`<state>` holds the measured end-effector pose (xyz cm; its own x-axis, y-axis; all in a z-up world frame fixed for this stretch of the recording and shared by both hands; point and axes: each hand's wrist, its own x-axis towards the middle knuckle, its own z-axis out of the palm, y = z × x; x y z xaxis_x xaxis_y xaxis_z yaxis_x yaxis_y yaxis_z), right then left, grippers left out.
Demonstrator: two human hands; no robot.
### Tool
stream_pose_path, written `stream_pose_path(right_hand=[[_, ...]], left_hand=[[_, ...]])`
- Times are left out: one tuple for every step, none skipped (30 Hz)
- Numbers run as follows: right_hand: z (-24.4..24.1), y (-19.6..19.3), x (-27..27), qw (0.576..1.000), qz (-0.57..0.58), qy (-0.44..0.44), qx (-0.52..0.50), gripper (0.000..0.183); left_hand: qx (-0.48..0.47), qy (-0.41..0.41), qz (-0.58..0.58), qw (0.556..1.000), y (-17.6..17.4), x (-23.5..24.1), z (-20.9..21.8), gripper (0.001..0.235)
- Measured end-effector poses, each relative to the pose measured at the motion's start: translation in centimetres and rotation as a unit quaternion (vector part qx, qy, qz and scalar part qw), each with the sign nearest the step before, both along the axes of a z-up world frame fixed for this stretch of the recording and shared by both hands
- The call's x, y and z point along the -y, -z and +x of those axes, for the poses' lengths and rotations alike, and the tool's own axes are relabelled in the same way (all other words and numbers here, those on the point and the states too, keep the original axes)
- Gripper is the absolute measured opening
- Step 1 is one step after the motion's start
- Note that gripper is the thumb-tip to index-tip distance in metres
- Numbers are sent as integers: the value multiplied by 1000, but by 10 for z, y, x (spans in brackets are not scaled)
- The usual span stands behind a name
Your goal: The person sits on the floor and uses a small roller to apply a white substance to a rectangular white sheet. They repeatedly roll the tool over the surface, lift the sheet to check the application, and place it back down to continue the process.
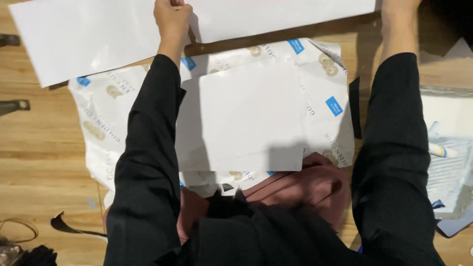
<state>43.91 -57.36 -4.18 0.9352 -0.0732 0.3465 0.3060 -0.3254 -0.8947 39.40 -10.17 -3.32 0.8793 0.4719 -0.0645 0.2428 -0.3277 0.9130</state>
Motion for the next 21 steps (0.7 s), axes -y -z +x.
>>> stream_pose_path(right_hand=[[0,11,7,1000,-20,18,2,40],[0,21,12,999,-39,35,4,37],[-3,31,16,998,-39,39,-3,37],[-5,39,18,997,-58,55,0,34],[-9,46,20,995,-76,71,2,32],[-14,50,21,994,-77,73,-3,32],[-19,52,21,991,-97,87,1,30],[-21,52,21,988,-118,99,9,29],[-68,20,17,988,-120,99,10,29],[-108,-16,7,967,-238,91,31,37],[-146,-58,-6,931,-351,82,50,45],[-187,-69,1,930,-353,86,54,45],[-230,-81,9,901,-412,133,38,42],[-277,-93,16,865,-467,184,20,40],[-318,-91,24,862,-469,191,23,40],[-365,-89,31,837,-479,257,-54,43],[-412,-87,37,805,-483,319,-131,46],[-447,-73,49,801,-484,328,-130,46],[-482,-57,60,777,-469,357,-221,55],[-525,-43,71,745,-451,374,-319,67],[-541,-40,68,740,-453,375,-325,67]], left_hand=[[-22,3,2,1000,21,5,10,17],[-43,6,5,999,41,8,19,20],[-50,11,5,999,54,11,21,20],[-65,7,4,998,64,13,23,21],[-81,3,4,997,74,14,24,25],[-86,6,3,996,70,15,20,25],[-87,-10,7,996,65,14,15,32],[-84,-28,9,996,58,14,12,44],[-84,-28,7,996,42,9,-5,44],[-2,40,64,997,24,5,-22,36],[79,108,120,984,5,1,-41,30],[85,109,117,983,-4,-8,-63,30],[128,122,142,974,-13,-18,-88,31],[173,136,165,961,-22,-26,-113,33],[180,140,162,960,-19,-42,-140,33],[163,122,215,955,-16,-58,-169,32],[146,104,267,947,-13,-74,-198,35],[153,109,263,946,-15,-82,-225,35],[112,71,260,956,-17,-91,-251,37],[59,34,258,964,-18,-102,-289,43],[54,40,256,964,-28,-98,-311,43]])
